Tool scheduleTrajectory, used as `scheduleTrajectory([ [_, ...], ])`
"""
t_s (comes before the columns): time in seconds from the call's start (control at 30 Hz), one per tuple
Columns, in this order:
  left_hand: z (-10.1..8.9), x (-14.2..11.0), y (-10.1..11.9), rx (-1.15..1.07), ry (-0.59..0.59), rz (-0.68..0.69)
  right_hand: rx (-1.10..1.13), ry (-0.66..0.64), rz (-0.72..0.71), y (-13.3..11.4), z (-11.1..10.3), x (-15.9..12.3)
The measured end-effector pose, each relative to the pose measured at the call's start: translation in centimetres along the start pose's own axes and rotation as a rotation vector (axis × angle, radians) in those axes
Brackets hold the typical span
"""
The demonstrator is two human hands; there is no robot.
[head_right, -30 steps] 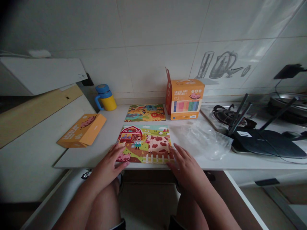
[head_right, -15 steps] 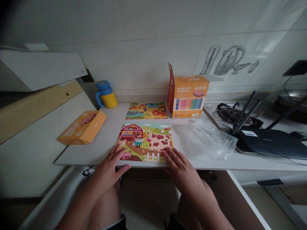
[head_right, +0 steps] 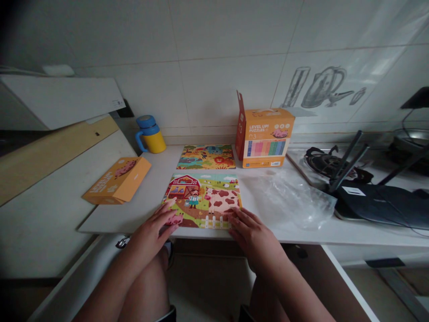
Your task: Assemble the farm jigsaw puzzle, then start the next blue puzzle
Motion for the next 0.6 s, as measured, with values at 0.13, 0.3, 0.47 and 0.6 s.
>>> scheduleTrajectory([
  [0.13,0.0,0.7,0.0,0.001,0.009,-0.007,0.02,-0.006,0.001,0.7,0.0,1.0],
  [0.3,0.1,1.3,-0.2,0.002,0.018,-0.02,0.036,-0.018,0.013,1.3,0.2,1.9],
  [0.47,0.1,2.0,0.0,0.0,0.024,-0.016,0.028,-0.039,0.033,1.7,0.5,2.4],
  [0.6,-0.2,2.4,0.5,0.014,0.024,-0.007,0.034,-0.068,0.042,2.0,0.6,2.8],
])
Point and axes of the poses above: each hand's wrist, its own x-axis towards the middle knuckle, its own z-axis out of the palm, y = z × x, the point moved 10 cm from there along x, towards the middle knuckle, and after that the axes turned 10 degrees about -x, right-handed, at the moved point
